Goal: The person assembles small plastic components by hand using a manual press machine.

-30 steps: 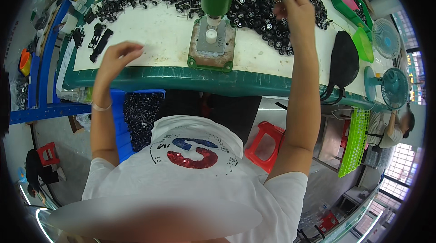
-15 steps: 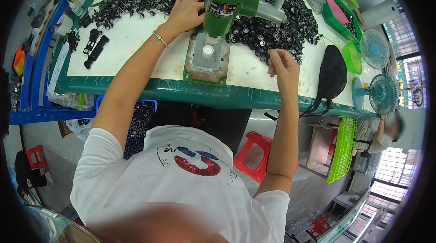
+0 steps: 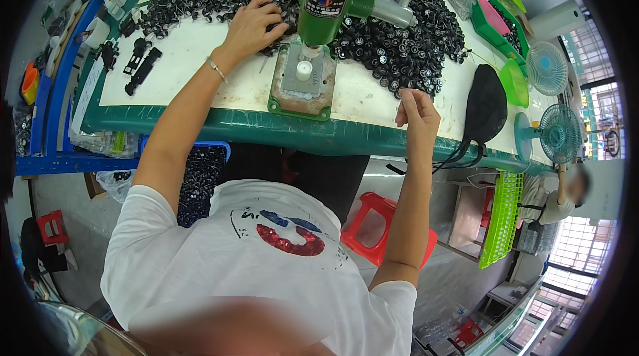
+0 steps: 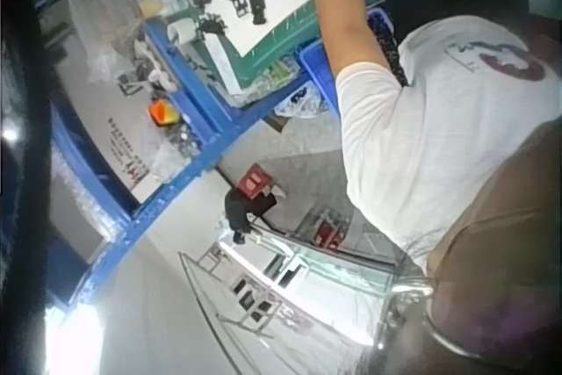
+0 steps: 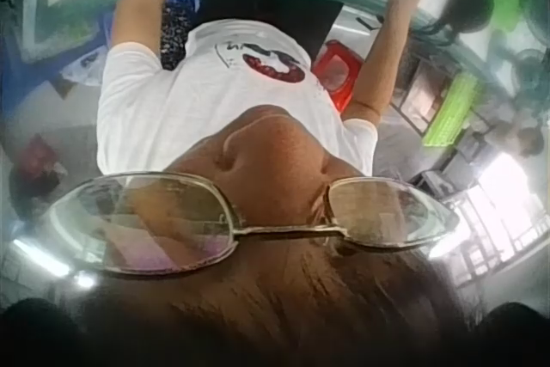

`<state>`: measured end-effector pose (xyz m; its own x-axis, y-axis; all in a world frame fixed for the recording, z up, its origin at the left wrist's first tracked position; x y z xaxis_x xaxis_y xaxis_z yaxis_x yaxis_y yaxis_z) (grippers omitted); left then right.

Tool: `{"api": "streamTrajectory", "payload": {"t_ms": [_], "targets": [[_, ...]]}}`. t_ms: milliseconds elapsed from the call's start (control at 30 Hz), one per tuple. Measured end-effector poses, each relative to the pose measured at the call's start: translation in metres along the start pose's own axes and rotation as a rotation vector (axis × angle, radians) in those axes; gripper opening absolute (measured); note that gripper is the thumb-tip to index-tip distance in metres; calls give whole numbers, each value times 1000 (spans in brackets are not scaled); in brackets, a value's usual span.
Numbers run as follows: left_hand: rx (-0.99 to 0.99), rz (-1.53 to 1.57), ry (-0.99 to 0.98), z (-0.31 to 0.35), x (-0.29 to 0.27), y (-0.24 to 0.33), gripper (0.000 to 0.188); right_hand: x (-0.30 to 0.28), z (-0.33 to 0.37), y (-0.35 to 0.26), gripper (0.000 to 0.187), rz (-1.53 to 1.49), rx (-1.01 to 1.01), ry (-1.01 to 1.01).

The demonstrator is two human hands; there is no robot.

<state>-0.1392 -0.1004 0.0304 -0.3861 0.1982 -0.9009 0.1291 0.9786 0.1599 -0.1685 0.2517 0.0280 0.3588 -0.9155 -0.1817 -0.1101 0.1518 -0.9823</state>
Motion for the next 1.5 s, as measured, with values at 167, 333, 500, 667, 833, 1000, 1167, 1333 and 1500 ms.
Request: {"api": "streamTrajectory", "payload": {"t_ms": [167, 333, 500, 667, 833, 1000, 1167, 1333, 1500], "targets": [[22, 40, 35, 26, -16, -3, 27, 1, 6, 8, 15, -19, 1, -7], [-7, 70, 7, 49, -23, -8, 26, 3, 9, 10, 15, -7, -6, -13], [-60, 69, 60, 72, -34, -18, 28, 25, 8, 14, 14, 49, -19, -88], [-57, 54, 215, 89, -69, 9, 20, 37, 9, 12, 16, 84, -15, -128], [-65, 408, 125, 106, -62, 48, 18, 23, -2, 11, 19, 169, -23, -57], [-178, 400, -95, 99, -24, 45, 19, -4, -10, 1, 16, 529, -129, 87], [-97, 170, -87, 90, -32, 53, 15, 22, -10, -3, 19, 958, -230, 72], [-308, 614, 25, 102, -30, 15, 14, 39, -18, -4, 14, 1020, -363, 116], [-343, 1128, 299, 112, -42, -17, 9, 51, -14, -25, 15, 830, -407, 86]]}}
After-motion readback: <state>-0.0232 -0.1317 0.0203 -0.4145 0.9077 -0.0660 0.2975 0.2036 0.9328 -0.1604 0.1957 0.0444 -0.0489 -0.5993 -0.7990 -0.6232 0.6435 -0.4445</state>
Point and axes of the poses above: each hand's wrist, its own z-axis away from the middle knuckle, its own x-axis out of the palm, y = z × x, the point moved 10 cm from there along -z, towards the middle knuckle, and after that the axes turned 10 degrees about -y, right-handed, at the moved point
